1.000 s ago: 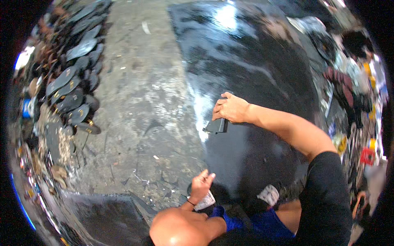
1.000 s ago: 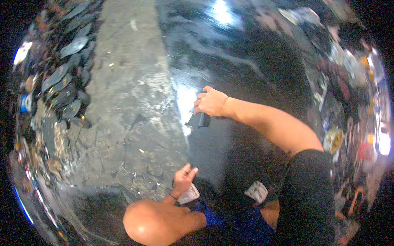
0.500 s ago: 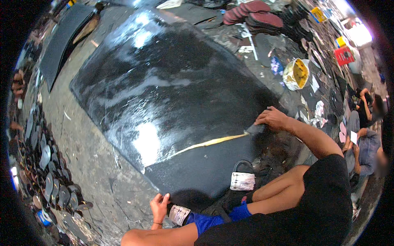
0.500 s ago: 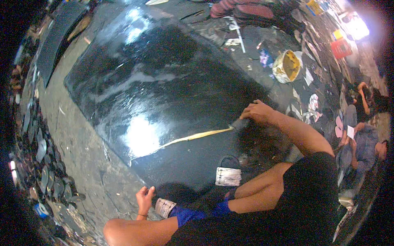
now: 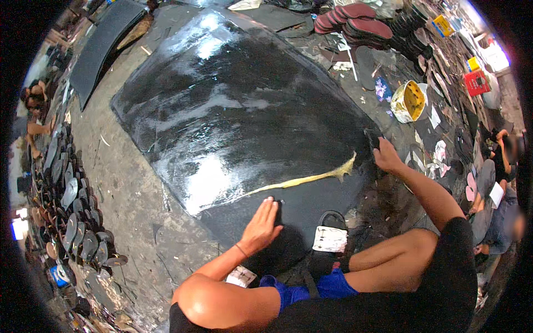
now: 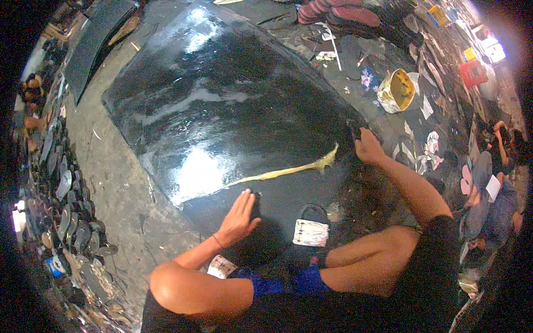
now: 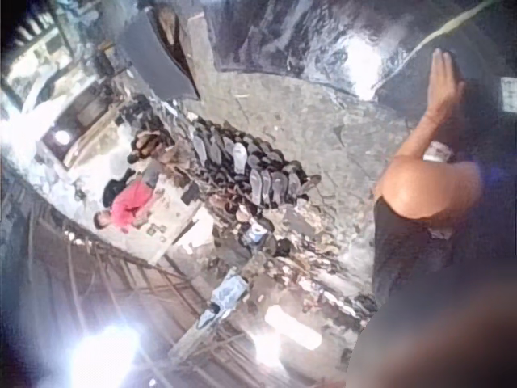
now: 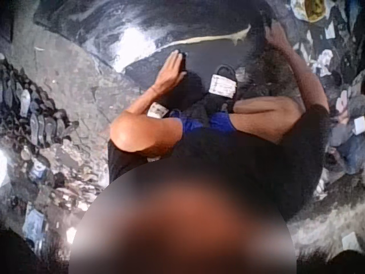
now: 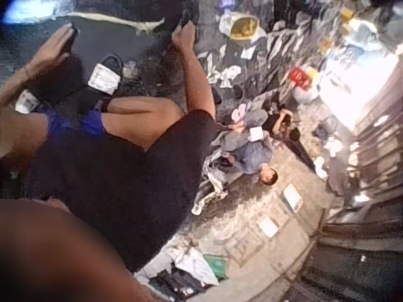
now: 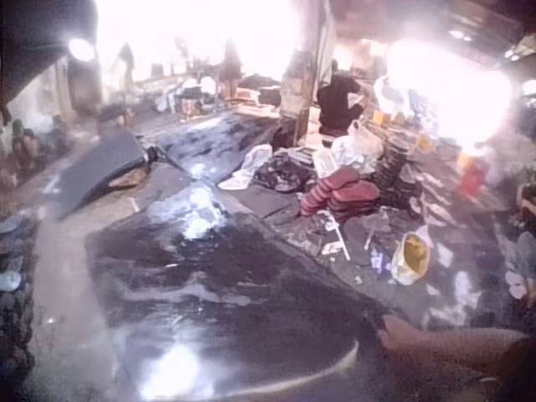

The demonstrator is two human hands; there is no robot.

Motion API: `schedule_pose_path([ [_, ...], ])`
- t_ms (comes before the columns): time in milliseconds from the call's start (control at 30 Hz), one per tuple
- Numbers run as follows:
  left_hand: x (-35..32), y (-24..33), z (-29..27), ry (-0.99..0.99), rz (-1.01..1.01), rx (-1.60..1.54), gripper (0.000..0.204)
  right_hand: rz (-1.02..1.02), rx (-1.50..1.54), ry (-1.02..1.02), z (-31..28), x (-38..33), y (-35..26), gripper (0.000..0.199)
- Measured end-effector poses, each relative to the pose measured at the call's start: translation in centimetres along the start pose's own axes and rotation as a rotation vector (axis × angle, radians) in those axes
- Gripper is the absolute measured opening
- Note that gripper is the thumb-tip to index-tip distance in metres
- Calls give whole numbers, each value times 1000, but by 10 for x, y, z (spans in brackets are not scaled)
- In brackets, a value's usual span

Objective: The person applies glue to a large rubber sheet using a brush, then places and arranges multiple flip-flop soles and straps on the sheet. The person handles the sheet, brush, and flip-flop components throughout.

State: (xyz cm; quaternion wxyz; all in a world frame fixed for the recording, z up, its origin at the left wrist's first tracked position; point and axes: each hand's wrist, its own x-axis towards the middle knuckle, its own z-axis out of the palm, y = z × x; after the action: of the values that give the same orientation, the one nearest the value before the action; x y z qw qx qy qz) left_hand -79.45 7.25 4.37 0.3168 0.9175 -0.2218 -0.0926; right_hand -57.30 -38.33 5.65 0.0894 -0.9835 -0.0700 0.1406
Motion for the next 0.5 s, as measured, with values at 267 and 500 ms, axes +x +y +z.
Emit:
schedule_pose_path([
  [267, -42, 43, 30, -132, 576, -669, 28, 159, -56, 27, 57, -44, -168, 46],
  [500, -143, -4, -4, -37, 330, -628, 18, -218, 190, -82, 120, -62, -410, 48],
])
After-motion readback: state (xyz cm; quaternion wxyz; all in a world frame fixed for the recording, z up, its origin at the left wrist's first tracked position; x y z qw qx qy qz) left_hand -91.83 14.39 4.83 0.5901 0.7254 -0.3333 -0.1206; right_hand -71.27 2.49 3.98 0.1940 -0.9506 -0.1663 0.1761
